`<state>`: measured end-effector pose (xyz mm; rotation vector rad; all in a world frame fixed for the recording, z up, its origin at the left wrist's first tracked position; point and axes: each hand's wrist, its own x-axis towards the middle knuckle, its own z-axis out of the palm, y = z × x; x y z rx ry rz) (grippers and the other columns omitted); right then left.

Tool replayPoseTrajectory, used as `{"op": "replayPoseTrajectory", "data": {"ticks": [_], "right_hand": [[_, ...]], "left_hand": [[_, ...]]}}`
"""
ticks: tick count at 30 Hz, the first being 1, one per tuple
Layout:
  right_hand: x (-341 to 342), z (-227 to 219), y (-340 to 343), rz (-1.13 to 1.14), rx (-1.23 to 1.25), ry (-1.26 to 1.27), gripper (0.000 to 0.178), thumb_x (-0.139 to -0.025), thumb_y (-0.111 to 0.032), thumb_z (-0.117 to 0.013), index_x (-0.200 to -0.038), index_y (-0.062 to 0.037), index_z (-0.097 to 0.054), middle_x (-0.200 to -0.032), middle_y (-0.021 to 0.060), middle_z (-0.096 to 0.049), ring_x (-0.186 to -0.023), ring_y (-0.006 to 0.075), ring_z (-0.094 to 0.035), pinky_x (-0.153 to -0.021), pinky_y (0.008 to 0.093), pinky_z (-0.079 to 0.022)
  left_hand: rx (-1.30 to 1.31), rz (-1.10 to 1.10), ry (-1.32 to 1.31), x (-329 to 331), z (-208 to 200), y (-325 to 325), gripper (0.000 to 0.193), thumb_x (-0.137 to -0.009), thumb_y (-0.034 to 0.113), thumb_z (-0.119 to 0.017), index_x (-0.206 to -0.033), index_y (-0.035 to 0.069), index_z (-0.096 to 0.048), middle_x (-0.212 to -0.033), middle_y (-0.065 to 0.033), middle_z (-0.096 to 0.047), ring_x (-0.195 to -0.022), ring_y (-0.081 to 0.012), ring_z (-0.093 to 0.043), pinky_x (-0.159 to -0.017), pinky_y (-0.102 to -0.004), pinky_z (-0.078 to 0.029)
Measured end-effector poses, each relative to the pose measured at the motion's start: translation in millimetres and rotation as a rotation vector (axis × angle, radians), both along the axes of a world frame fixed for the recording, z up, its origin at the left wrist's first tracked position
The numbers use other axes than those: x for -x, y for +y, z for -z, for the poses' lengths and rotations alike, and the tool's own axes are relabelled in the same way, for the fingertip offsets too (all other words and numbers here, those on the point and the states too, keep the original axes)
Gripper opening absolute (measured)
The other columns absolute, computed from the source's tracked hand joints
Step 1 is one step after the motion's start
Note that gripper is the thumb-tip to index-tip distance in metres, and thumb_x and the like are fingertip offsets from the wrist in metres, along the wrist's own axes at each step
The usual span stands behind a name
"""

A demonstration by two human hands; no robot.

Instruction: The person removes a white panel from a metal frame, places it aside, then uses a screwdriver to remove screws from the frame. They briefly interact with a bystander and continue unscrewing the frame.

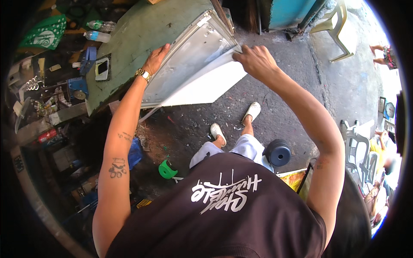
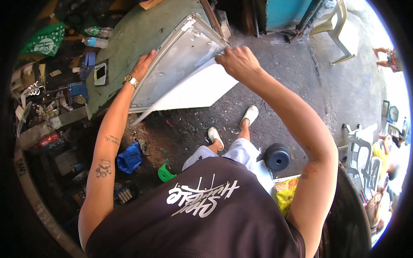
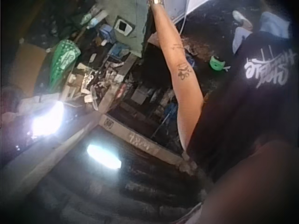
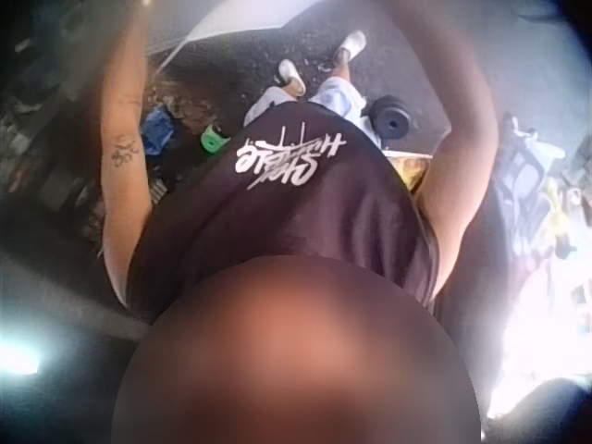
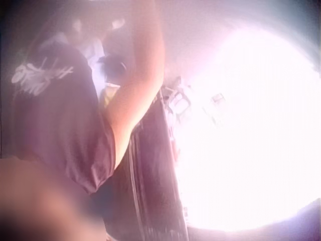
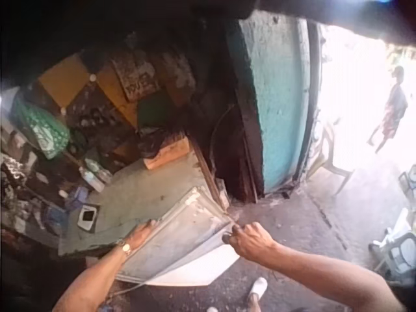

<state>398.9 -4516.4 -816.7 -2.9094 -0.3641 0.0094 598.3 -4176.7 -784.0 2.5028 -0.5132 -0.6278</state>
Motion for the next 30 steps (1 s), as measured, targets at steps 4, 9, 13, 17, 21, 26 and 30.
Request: {"op": "replayPoseTrajectory", "data": {"ticks": [4,9,13,17,21,26,30], "right_hand": [[93.1,-0.3,-20.3,0.03,0.03,0.139,0.019,-0.095,-0.014,-0.058,-0.111,-0.0159,-0.068,-0.096,0.0143,-0.066,-0.071,0.0225,-0.07,-0.06,0.0347,-0.056],[209.8,-7.9,-23.4,0.069,0.081,0.28,0.026,-0.093,-0.01,-0.057,-0.115,-0.0188,-0.067,-0.088,0.0126,-0.064,-0.063,0.0244,-0.067,-0.054,0.0386,-0.054],[284.8,-15.4,-23.8,0.197,0.221,0.411,0.026,-0.094,-0.012,-0.055,-0.115,-0.0212,-0.067,-0.086,0.0148,-0.067,-0.066,0.029,-0.07,-0.055,0.0413,-0.054],[358.3,-20.4,-8.0,0.366,0.262,0.509,0.028,-0.095,-0.013,-0.051,-0.116,-0.0249,-0.065,-0.077,0.0162,-0.068,-0.067,0.0322,-0.071,-0.057,0.0432,-0.054],[424.2,-6.7,32.1,0.532,0.263,0.439,0.037,-0.094,-0.011,-0.049,-0.117,-0.0304,-0.07,-0.066,0.0156,-0.064,-0.06,0.0327,-0.068,-0.056,0.0471,-0.052],[501.7,40.8,82.6,0.636,0.174,0.45,0.032,-0.095,-0.014,-0.047,-0.118,-0.0303,-0.064,-0.07,0.0166,-0.067,-0.067,0.036,-0.07,-0.058,0.0487,-0.052],[589.9,40.5,108.8,0.729,0.249,0.54,0.018,-0.092,-0.015,-0.053,-0.105,-0.0222,-0.064,-0.068,0.0156,-0.065,-0.063,0.0362,-0.067,-0.054,0.0491,-0.048]], "left_hand": [[0.028,0.062,-0.033,1.8,2.9,-0.2,0.085,-0.098,0.069,-0.037,-0.133,-0.005,-0.057,-0.135,-0.0226,-0.06,-0.129,-0.0327,-0.054,-0.108,-0.036,-0.04],[0.033,0.093,-0.141,6.9,8.1,-2.1,0.074,-0.1,0.066,-0.036,-0.125,0.002,-0.063,-0.119,-0.0218,-0.068,-0.115,-0.0374,-0.062,-0.099,-0.0389,-0.045],[0.07,0.155,-0.293,0.6,21.7,1.3,0.069,-0.101,0.064,-0.035,-0.124,0.006,-0.065,-0.119,-0.0199,-0.068,-0.115,-0.0418,-0.06,-0.096,-0.0425,-0.047],[-0.032,0.178,-0.388,-15.0,38.2,-8.2,0.068,-0.102,0.062,-0.035,-0.127,0.006,-0.063,-0.118,-0.023,-0.067,-0.111,-0.043,-0.06,-0.095,-0.0439,-0.048],[0.043,0.273,-0.467,-10.2,44.2,-39.4,0.052,-0.095,0.051,-0.054,-0.124,0.008,-0.064,-0.114,-0.021,-0.069,-0.106,-0.0395,-0.064,-0.091,-0.045,-0.05],[-0.157,0.226,-0.407,26.5,33.9,-75.2,0.037,-0.084,0.041,-0.07,-0.104,0.011,-0.071,-0.098,-0.0135,-0.074,-0.093,-0.0339,-0.07,-0.082,-0.046,-0.054],[-0.118,0.218,-0.56,35.6,32.7,-73.9,0.039,-0.086,0.035,-0.07,-0.117,0.011,-0.07,-0.109,-0.0181,-0.072,-0.104,-0.0347,-0.068,-0.088,-0.043,-0.053]]}}
